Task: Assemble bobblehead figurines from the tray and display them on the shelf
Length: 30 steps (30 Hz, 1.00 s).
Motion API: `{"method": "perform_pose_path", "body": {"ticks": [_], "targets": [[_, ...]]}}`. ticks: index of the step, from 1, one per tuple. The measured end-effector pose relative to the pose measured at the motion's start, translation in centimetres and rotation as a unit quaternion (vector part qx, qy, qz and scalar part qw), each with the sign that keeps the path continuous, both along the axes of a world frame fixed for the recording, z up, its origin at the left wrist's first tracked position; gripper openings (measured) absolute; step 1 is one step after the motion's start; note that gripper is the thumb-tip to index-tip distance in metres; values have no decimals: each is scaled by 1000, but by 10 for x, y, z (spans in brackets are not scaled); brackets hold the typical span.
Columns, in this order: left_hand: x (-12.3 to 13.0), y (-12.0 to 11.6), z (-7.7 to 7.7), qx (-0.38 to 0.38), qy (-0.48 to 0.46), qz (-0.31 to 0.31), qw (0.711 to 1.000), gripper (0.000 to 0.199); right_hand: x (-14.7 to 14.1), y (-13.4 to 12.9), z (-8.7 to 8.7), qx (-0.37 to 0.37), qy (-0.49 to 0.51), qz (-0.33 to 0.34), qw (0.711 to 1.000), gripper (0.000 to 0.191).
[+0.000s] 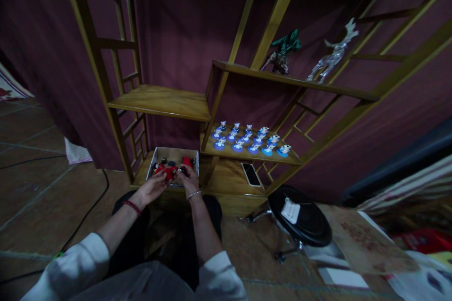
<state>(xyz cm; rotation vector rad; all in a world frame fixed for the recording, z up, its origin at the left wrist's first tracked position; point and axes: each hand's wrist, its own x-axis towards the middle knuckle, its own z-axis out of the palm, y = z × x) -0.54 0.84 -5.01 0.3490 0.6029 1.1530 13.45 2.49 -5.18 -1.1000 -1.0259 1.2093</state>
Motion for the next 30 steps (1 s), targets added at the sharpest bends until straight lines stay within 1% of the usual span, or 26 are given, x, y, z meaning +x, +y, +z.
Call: {"method": "perform_pose_path", "body": {"ticks": [6,10,15,18,22,30], "targets": [[-1,-2,1,0,-13,-19,1000,26,-1,-5,7,34,-38,12,999,35],[2,-2,2,8,-21,-29,999,26,2,-5,4,60,-69,2,996,30],[4,-3,2,15,-38,-27,999,26,5,-4,1,84,-97,-3,992,27],[2,-2,1,16,-42,-27,999,26,5,-4,2,77,-103,8,992,29],[-3,0,0,24,-42,-19,999,27,2,-3,6,65,-102,41,992,32],[-10,1,3,28,-27,-19,999,33,-1,1,14,65,-114,69,989,28]]}}
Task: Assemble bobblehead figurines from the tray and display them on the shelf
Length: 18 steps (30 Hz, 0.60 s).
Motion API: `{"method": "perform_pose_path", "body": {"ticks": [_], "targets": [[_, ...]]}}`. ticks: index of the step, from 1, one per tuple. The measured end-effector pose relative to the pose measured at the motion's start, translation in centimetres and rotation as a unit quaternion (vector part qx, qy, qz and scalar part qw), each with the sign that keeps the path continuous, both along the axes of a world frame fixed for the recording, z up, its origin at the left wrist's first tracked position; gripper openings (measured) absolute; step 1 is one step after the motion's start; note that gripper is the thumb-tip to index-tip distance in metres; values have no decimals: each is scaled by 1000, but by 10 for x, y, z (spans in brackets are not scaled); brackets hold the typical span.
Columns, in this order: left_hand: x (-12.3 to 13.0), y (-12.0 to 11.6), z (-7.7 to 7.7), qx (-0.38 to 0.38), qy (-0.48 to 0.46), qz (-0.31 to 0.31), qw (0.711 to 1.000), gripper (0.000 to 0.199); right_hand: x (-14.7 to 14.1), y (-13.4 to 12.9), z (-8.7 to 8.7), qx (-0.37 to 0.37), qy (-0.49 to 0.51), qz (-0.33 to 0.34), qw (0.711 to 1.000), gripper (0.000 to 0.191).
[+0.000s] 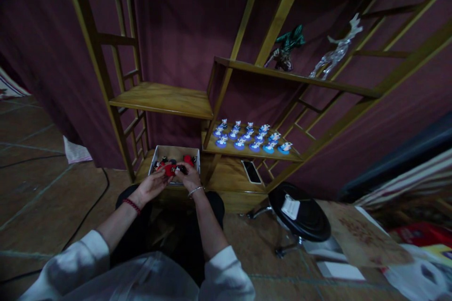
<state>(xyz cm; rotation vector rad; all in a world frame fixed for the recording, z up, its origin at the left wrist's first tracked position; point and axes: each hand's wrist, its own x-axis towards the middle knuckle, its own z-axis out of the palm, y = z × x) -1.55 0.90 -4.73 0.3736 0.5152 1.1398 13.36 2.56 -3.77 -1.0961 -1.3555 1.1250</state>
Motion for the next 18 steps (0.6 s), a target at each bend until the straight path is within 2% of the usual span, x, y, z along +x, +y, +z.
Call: {"method": "perform_pose_path", "body": {"ticks": [7,12,18], "targets": [[-1,3,2,-20,15,17,1000,15,3,5,8,15,-59,21,998,27],[-1,3,3,-6,17,12,1000,15,5,7,10,32,-98,43,994,28],[1,3,8,-3,21,15,1000,14,6,5,16,35,-118,30,992,29]]}}
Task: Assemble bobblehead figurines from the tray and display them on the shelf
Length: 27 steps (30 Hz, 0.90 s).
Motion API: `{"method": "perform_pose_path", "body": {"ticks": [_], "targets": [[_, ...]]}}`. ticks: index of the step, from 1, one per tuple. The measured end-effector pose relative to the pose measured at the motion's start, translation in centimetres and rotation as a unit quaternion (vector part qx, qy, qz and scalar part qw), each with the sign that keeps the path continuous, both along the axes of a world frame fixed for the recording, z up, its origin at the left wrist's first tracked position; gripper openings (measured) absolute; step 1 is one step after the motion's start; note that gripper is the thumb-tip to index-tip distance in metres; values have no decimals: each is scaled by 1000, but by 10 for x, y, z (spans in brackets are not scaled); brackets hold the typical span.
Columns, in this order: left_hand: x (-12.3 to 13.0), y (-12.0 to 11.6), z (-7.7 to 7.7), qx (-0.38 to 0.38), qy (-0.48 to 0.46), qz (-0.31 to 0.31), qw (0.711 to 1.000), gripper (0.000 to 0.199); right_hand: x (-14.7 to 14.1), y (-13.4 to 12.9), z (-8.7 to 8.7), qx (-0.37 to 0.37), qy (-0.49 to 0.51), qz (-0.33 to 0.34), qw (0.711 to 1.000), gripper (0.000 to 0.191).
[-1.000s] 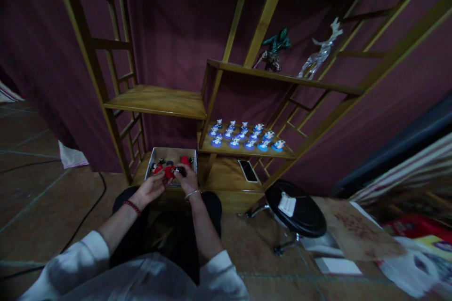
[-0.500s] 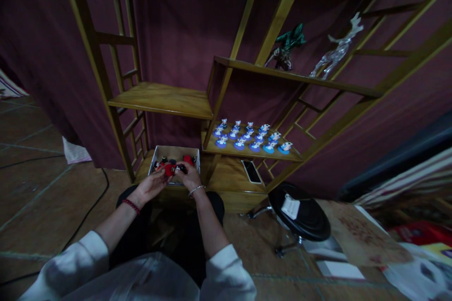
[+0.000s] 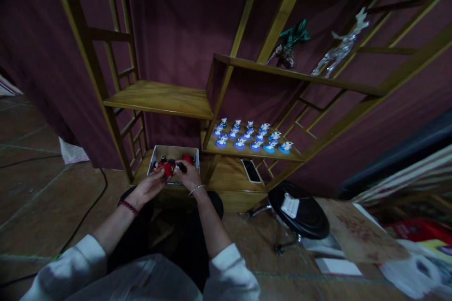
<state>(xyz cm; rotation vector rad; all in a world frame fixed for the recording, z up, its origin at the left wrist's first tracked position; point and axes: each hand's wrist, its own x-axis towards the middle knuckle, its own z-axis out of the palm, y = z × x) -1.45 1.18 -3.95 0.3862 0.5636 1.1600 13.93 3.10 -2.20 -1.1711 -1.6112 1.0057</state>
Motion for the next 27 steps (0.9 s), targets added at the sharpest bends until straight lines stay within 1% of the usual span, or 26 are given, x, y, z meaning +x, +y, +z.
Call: {"method": "perform_pose_path", "body": {"ticks": [8,15,22,27], "targets": [[1,-2,5,1,3,16,1000,15,-4,-2,6,17,-26,-37,999,27],[-1,0,2,5,5,13,1000,15,-6,0,7,18,-36,-22,999,27],[-2,-1,3,3,13,26,1000,15,-10,-3,10,25,-66,-28,997,26],[-4,-6,4,-4,3,32,999,14,-14,-8,11,23,-60,-33,997,26]]}}
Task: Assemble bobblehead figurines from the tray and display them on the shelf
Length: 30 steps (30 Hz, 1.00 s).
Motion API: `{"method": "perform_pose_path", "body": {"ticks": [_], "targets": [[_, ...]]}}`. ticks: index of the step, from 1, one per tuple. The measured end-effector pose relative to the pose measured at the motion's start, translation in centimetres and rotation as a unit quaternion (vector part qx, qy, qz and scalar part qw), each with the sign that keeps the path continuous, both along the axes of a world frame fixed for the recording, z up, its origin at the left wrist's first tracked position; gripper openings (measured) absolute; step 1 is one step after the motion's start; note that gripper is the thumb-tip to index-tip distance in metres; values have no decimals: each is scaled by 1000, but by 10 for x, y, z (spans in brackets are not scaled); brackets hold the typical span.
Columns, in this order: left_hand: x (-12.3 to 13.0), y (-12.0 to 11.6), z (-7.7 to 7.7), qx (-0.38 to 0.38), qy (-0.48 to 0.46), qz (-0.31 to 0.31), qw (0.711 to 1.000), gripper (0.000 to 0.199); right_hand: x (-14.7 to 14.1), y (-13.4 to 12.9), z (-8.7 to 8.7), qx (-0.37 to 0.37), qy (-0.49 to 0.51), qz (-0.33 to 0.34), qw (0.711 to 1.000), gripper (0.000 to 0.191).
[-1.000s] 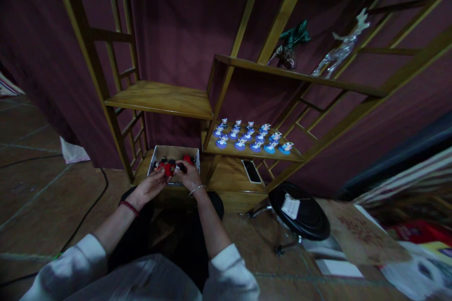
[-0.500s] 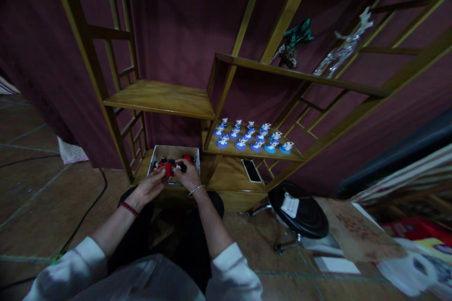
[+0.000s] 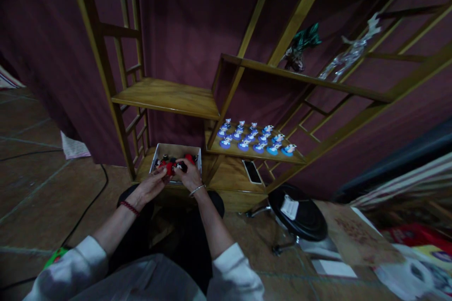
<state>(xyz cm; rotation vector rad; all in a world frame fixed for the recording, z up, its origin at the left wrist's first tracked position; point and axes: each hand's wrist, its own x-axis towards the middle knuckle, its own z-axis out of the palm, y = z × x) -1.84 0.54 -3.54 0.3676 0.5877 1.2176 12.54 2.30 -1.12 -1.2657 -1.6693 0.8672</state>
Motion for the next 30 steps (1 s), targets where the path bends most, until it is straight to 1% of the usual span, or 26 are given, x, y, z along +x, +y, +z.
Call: {"method": "perform_pose_path", "body": {"ticks": [7,11,14,18,23,27,30], "targets": [[-2,-16,-1,11,-1,8,1000,11,-1,-10,-2,-18,42,32,998,26],[-1,-27,-1,3,-6,14,1000,14,-2,-18,-2,-44,80,59,994,28],[-2,-38,1,3,-8,13,1000,15,-6,-25,-1,-57,121,58,989,33],[-3,-54,7,9,-4,29,1000,13,-9,-35,2,-61,152,75,984,31],[0,-74,13,14,0,30,999,14,-7,-52,8,-44,142,89,985,29],[5,-89,15,10,9,30,999,15,-1,-69,14,-25,106,83,991,28],[9,-102,19,8,15,31,999,15,2,-82,17,-23,114,74,990,28]]}}
